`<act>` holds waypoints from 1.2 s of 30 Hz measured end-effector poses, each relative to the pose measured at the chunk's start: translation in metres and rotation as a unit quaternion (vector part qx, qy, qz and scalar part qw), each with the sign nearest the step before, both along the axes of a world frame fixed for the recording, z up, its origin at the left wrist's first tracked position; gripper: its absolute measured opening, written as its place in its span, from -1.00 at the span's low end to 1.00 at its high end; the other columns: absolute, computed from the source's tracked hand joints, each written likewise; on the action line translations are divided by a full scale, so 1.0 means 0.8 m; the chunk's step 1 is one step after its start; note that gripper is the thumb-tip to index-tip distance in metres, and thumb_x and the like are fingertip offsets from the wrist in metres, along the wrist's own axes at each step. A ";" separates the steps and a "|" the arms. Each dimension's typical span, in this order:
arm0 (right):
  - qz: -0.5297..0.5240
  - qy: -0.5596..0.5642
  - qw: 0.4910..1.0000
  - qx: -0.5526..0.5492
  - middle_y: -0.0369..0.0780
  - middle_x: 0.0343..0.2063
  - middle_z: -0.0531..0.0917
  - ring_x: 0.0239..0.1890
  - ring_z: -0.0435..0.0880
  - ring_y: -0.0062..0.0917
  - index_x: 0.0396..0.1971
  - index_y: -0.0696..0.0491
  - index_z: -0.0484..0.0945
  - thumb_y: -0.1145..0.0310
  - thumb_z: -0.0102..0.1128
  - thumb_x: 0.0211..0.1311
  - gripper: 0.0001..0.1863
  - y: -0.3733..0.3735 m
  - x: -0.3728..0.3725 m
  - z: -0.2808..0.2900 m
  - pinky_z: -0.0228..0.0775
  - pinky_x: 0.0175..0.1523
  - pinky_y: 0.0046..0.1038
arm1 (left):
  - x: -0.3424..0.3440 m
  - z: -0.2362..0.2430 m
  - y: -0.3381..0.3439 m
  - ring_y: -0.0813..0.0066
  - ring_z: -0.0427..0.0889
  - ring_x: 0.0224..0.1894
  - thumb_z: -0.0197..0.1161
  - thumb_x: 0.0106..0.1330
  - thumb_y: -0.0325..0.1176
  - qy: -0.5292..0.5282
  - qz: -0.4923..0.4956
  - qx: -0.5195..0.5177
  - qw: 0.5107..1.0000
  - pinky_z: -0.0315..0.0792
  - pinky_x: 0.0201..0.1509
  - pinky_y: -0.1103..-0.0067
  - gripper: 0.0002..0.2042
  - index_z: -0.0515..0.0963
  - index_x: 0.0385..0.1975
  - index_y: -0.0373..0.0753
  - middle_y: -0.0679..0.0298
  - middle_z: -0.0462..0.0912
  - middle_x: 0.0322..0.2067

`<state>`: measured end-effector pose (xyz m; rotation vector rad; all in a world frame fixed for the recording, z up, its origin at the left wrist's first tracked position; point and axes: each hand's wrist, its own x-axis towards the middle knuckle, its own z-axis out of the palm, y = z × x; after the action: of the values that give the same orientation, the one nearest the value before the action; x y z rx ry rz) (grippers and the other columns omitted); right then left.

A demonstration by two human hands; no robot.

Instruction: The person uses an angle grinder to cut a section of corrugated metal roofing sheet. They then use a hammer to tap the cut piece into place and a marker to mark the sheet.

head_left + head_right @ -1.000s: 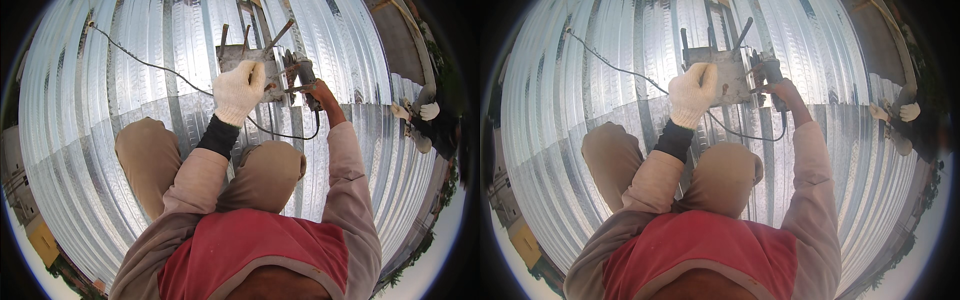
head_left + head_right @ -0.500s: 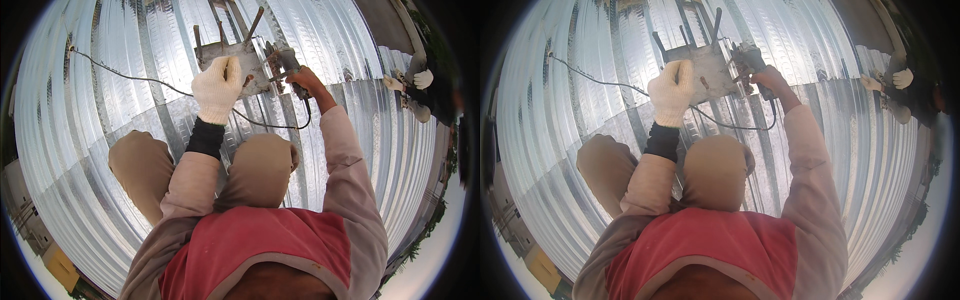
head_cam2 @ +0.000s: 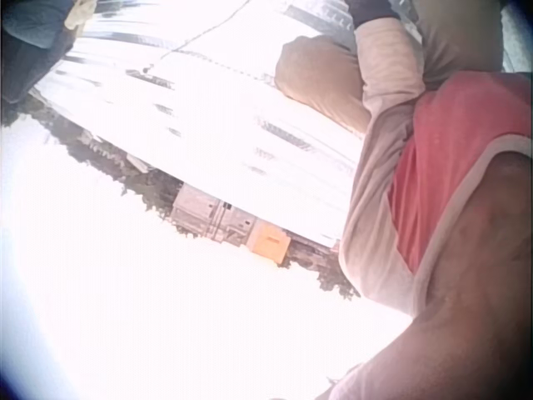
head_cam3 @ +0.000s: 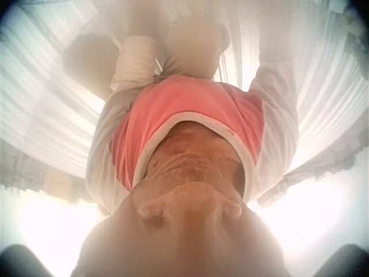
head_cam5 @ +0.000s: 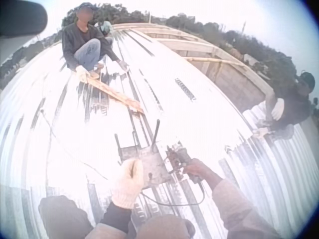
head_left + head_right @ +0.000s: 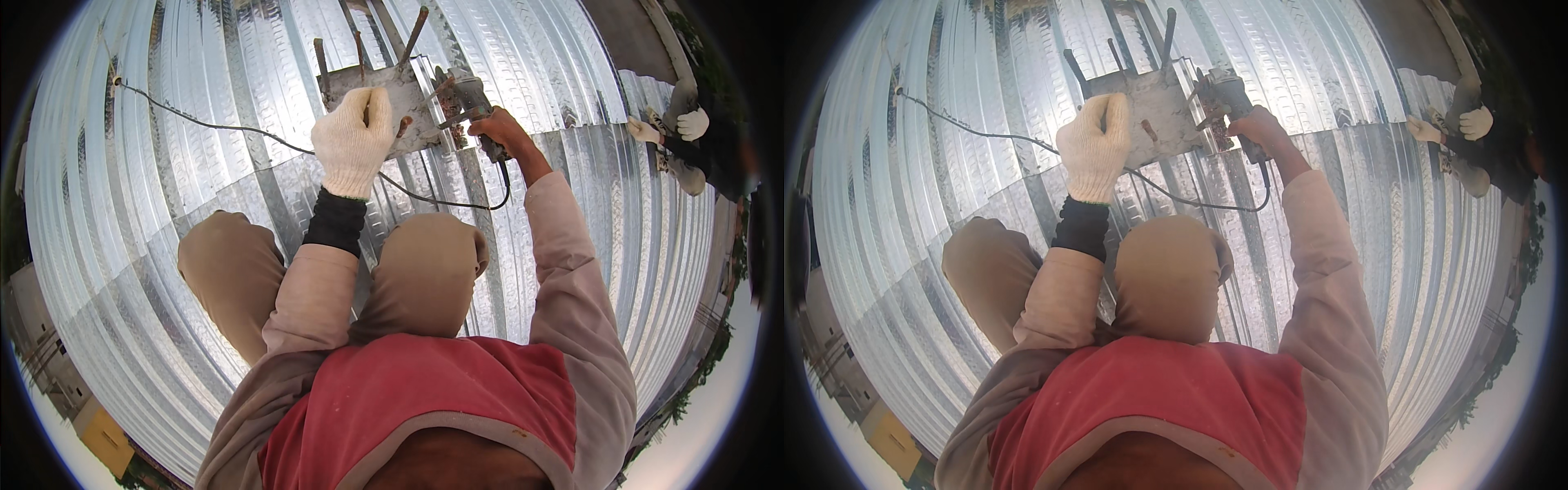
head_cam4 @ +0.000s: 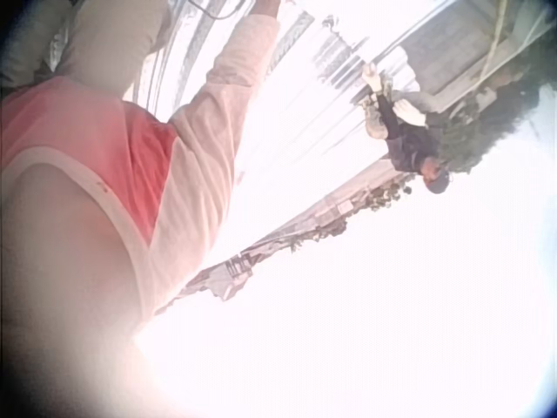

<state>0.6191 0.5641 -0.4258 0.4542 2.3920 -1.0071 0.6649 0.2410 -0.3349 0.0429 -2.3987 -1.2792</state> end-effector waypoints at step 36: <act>-0.005 -0.033 0.999 -0.030 -0.14 -0.53 0.68 -0.58 0.63 -0.46 -0.17 0.27 0.60 0.25 0.52 0.05 -0.54 -0.001 0.035 0.026 0.47 -0.46 -0.32 | -0.002 -0.001 0.001 0.23 0.75 -0.57 0.43 0.44 -0.23 0.025 0.000 -0.015 1.000 0.52 -0.42 0.44 -0.80 0.79 -0.24 -0.25 0.06 0.74 -0.55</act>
<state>0.6471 0.5631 -0.4054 0.4707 2.2962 -1.0490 0.6636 0.2416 -0.3357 0.0005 -2.3745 -1.2296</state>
